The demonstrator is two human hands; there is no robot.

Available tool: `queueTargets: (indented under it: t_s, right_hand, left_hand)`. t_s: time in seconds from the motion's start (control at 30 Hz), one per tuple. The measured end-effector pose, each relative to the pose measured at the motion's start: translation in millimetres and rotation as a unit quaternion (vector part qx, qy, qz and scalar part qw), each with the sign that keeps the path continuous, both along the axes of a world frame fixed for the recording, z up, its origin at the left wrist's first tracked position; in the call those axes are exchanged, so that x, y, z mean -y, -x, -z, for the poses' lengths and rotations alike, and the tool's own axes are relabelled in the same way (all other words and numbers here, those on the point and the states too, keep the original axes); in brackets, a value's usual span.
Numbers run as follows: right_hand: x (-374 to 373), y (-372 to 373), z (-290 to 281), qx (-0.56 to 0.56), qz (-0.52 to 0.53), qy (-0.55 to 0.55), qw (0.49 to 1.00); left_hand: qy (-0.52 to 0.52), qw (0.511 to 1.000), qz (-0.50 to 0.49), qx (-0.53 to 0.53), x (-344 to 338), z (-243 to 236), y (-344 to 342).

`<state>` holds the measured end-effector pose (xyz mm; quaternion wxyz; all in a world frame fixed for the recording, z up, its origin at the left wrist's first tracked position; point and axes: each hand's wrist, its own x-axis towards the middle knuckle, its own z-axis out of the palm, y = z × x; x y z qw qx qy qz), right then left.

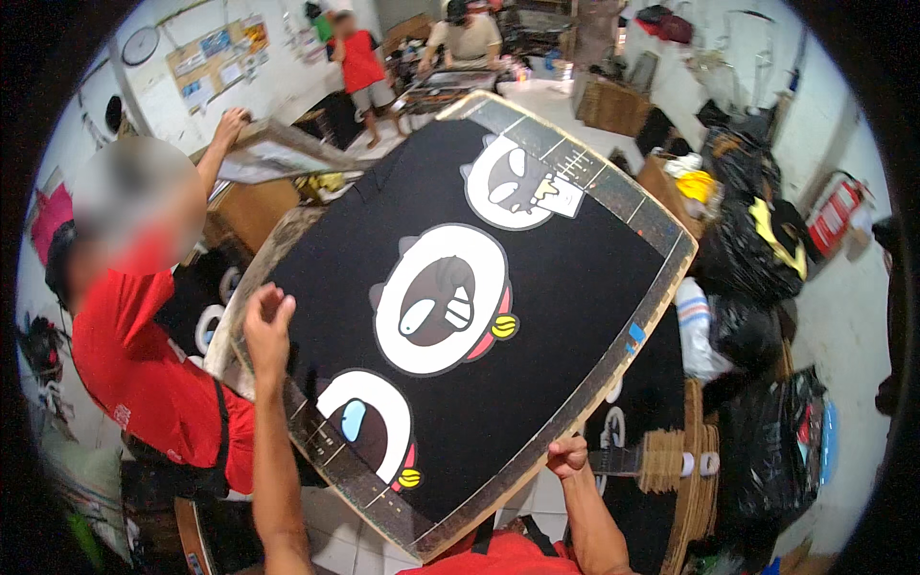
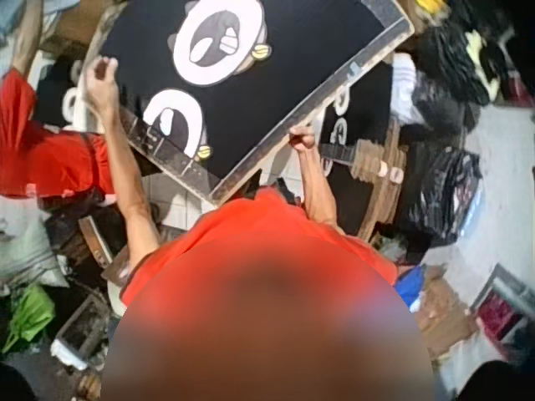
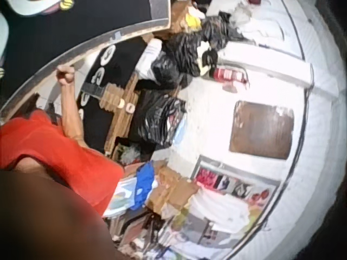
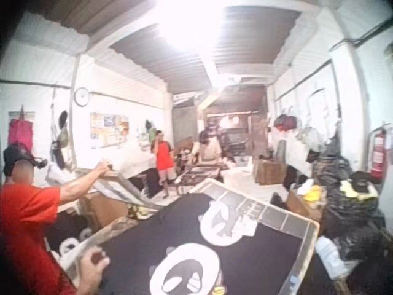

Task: The person repeatedly picks up black printed fabric from a table, inspects the design, and places it onto a stack. A coworker operates a screen printing press in the background.

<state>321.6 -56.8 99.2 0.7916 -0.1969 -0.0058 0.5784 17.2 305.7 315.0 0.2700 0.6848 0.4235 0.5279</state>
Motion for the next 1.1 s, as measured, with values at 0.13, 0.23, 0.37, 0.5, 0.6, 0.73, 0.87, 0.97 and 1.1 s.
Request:
queueTargets:
  t_s: [0.13, 0.23, 0.37, 0.5, 0.6, 0.73, 0.87, 0.97, 1.1]
  right_hand:
    - [5.4, 91.7, 13.4, 0.017, 0.065, -0.007, 0.998]
    - [23.1, 114.1, 44.4, 0.058, 0.028, -0.114, 0.991]
    - [30.9, 116.3, 62.1, 0.027, 0.035, -0.117, 0.992]
    - [-1.3, 154.7, 1.2, 0.089, 0.0, 0.065, 0.994]
    - [-43.7, 145.5, -82.2, 0.363, -0.15, 0.255, 0.884]
    - [-29.5, 149.3, -195.8, 0.625, -0.336, 0.354, 0.609]
    - [65.1, 34.9, -325.0, 0.849, 0.25, 0.288, 0.365]
    - [147.3, -83.5, -373.2, 0.892, 0.219, 0.326, 0.225]
    - [213.1, -184.6, -338.2, 0.852, -0.128, 0.378, 0.339]
  left_hand:
    - [-0.15, 0.984, 0.071, -0.067, -95.7, -96.0, 4.9]
    - [-0.188, 0.972, 0.046, -0.129, -136.5, -154.0, -19.4]
    - [-0.073, 0.953, 0.164, -0.246, -137.9, -199.0, -62.9]
    - [0.015, 0.965, 0.245, -0.095, -130.3, -254.4, -77.3]
    - [-0.047, 0.941, 0.322, -0.096, -133.6, -292.8, -108.3]
    - [-0.168, 0.901, 0.384, -0.107, -71.8, -261.7, -130.1]
    - [-0.357, 0.851, 0.345, -0.169, 94.1, -202.3, -219.6]
    - [-0.393, 0.805, 0.408, -0.178, 233.7, -161.5, -321.1]
    - [-0.383, 0.739, 0.504, -0.229, 353.5, -105.9, -401.1]
